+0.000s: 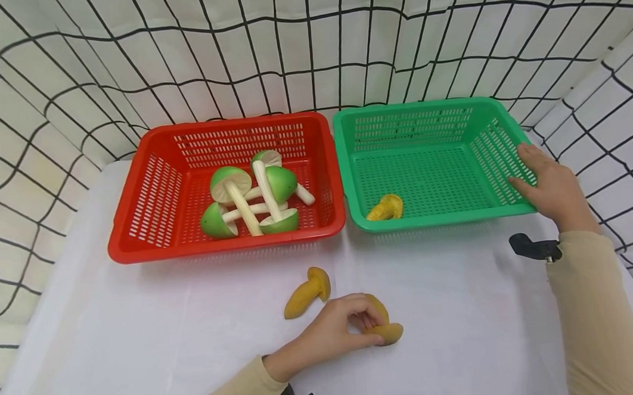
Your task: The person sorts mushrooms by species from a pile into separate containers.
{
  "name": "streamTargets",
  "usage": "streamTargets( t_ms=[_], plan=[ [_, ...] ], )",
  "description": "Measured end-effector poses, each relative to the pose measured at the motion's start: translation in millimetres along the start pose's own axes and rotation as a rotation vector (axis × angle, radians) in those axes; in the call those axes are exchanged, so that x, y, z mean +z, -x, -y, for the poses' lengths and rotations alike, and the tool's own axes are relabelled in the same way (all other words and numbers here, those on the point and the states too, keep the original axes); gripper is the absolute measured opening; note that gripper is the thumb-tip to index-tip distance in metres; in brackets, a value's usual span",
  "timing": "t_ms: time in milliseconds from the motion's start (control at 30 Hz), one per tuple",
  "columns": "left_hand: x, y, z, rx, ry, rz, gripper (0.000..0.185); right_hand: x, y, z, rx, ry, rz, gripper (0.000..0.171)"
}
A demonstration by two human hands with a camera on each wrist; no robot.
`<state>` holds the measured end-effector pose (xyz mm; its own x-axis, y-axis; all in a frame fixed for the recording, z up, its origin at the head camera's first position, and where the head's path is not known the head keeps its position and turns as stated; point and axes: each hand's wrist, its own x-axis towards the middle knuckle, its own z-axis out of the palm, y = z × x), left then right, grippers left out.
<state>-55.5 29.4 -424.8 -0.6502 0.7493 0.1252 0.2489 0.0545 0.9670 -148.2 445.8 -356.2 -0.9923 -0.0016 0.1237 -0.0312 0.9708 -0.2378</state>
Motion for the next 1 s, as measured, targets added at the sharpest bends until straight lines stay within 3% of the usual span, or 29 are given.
streamTargets(
  t_ms=[300,1000],
  plan=[
    [-8.8,-0.4,-5.7,-0.100,0.079,-0.050,0.015,-0.2,0.2,1.7,0.012,0.017,0.051,0.064],
    [-21.7,-3.4,-14.5,-0.106,0.098,-0.126,0.016,-1.5,-6.3,3.0,0.078,0.047,0.086,0.067]
  ],
)
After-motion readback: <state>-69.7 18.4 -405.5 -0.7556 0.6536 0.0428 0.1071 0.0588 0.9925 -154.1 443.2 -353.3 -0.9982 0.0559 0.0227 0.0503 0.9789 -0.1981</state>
